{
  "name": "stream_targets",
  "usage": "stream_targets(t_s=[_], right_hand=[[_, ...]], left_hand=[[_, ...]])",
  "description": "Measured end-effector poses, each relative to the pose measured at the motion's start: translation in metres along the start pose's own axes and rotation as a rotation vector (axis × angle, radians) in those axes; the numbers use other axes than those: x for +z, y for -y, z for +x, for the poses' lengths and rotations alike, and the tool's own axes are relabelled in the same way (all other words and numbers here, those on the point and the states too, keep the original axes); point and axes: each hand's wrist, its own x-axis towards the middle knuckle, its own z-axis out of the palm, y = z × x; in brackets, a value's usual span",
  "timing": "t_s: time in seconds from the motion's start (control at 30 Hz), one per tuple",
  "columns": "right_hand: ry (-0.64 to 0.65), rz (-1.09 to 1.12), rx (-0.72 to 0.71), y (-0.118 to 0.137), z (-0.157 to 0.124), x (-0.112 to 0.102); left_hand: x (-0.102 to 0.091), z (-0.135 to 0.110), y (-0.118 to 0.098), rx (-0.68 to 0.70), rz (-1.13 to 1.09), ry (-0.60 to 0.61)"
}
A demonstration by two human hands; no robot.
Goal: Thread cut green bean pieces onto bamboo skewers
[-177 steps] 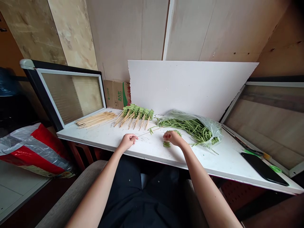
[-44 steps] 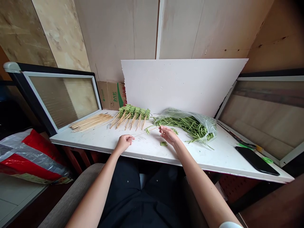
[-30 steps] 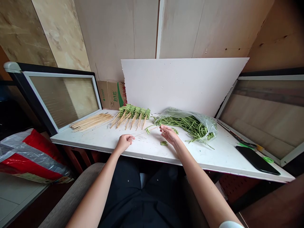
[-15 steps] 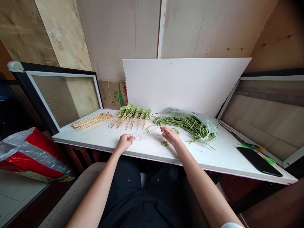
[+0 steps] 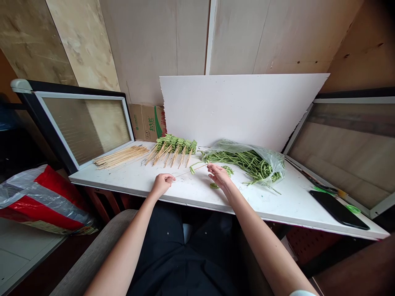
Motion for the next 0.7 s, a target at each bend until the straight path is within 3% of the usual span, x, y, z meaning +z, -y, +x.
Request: stream_targets(t_s=[0.23,0.4,0.7], right_hand=[[0.008,-0.006,-0.022,-0.003,-0.001,0.003],[0.002,-0.028,-0.056,0.002,-0.004,0.008],[0.035,-0.121,-0.242,0.019,-0.016,0.021]], left_hand=[[-0.001,0.001,0.002,-0.029,0.012,-0.003],[-0.003,0.003,0.000,0.006,-0.033,0.070],[-0.005,0.002,-0.006,0.052,-0.059,0.105]])
